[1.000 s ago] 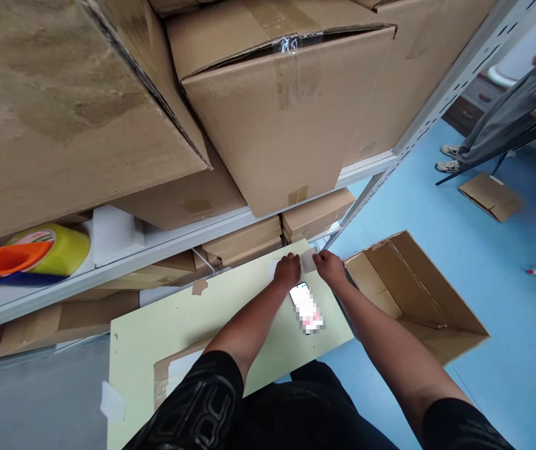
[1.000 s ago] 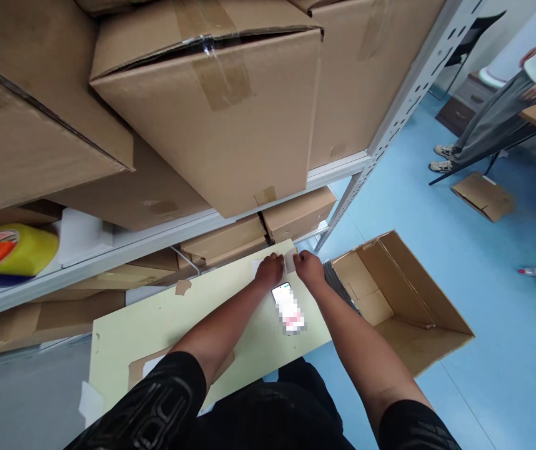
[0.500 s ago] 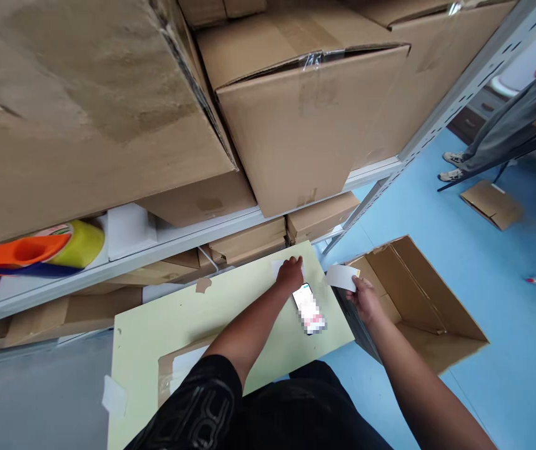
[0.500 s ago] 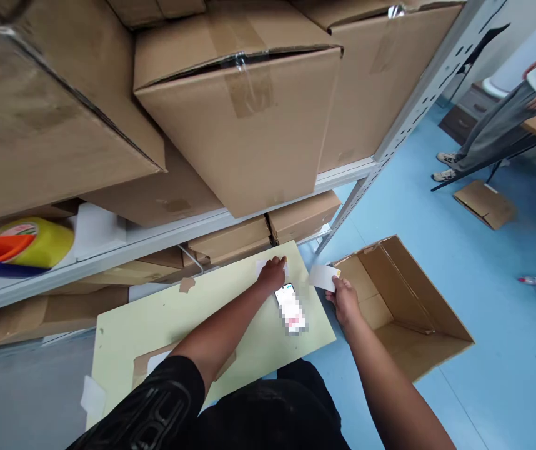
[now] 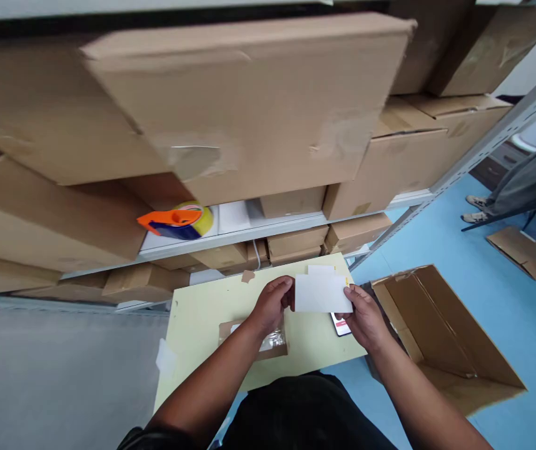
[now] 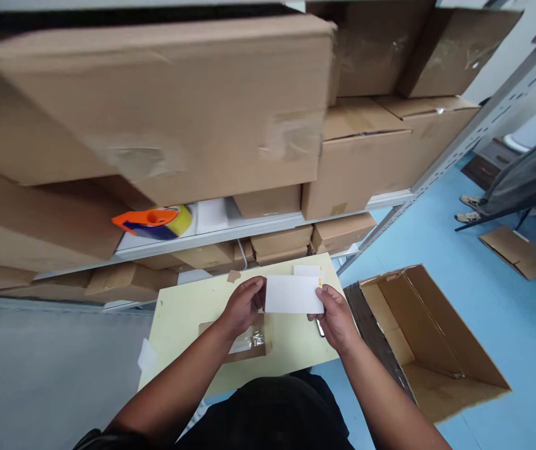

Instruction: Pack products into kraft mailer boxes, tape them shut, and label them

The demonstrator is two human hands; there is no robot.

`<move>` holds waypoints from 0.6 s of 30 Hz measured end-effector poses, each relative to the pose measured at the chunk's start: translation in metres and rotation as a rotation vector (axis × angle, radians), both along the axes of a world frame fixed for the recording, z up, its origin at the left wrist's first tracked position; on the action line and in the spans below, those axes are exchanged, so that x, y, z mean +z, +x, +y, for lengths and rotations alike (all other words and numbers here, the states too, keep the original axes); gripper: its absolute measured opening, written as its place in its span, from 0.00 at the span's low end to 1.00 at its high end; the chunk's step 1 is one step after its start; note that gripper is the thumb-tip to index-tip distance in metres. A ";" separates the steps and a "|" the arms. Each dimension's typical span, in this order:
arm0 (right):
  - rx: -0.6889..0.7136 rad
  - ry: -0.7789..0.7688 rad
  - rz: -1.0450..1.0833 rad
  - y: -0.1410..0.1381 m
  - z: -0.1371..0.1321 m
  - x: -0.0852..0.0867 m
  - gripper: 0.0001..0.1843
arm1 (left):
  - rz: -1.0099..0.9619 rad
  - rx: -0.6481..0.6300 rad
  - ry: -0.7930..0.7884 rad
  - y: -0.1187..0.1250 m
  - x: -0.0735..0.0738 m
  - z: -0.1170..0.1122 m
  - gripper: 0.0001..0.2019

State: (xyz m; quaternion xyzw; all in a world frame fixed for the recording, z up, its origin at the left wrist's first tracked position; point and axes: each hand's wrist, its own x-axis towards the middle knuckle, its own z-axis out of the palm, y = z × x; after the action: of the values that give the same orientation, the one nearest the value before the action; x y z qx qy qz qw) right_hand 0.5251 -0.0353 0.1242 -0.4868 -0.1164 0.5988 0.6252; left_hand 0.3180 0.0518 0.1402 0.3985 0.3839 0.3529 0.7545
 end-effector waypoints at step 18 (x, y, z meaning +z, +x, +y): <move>0.221 0.217 -0.206 -0.256 -0.025 0.071 0.17 | -0.011 0.047 0.203 -0.205 0.067 -0.079 0.14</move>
State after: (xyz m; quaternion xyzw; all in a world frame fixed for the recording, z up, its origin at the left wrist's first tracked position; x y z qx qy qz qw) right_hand 0.2689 -0.0599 0.1952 -0.4595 -0.2967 0.5945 0.5894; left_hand 0.1131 -0.0276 0.2075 0.4619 0.3512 0.4098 0.7038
